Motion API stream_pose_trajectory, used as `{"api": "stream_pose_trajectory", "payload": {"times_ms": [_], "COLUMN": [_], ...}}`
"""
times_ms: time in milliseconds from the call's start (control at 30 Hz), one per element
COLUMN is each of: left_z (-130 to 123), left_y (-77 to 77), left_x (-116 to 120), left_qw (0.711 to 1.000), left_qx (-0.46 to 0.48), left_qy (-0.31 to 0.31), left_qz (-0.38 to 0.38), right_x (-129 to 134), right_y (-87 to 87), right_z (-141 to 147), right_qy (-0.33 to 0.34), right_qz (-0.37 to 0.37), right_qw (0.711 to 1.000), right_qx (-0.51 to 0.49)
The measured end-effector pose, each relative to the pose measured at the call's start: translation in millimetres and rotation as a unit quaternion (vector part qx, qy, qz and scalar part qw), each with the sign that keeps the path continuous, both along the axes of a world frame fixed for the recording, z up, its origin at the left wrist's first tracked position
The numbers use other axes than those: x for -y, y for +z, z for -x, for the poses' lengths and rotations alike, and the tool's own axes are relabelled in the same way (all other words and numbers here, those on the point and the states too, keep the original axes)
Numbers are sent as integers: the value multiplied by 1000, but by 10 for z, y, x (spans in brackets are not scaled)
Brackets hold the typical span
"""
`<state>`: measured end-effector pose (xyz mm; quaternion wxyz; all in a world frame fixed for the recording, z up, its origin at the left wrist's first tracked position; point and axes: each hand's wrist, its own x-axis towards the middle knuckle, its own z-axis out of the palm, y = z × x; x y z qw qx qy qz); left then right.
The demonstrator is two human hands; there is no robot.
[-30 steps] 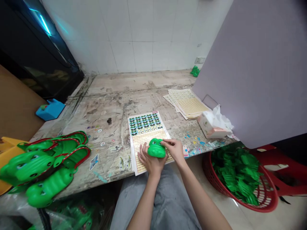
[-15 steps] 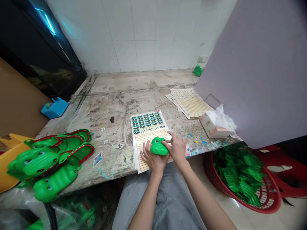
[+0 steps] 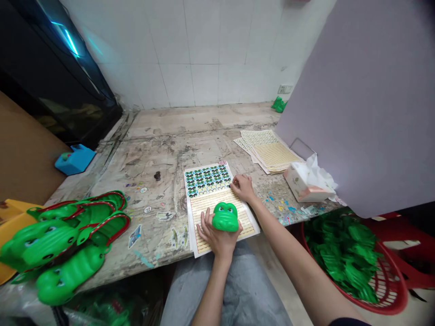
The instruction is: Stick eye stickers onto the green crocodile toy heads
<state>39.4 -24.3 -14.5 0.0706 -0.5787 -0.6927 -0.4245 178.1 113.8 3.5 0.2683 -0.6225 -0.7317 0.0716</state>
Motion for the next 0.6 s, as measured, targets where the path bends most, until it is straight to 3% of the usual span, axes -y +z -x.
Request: {"api": "stream_pose_trajectory", "payload": {"times_ms": [67,167,600], "left_z": [-3,-5,-6], "left_y": [13,37,57], "left_x": [5,3,3], "left_qw": [1000,1000,1000], "left_qx": [-6,-10,-2], "left_qy": [1,4,-7], "left_qz": [-6,-9,6], "right_x": [-13,11,-28], "right_y": [-25,-54,-101], "right_z": [18,15,-28], "right_qy": [23,5,-10], "right_qz": [-33,-56,-43], "right_qw": [999,997,999], "right_qx": [28,50,-28]}}
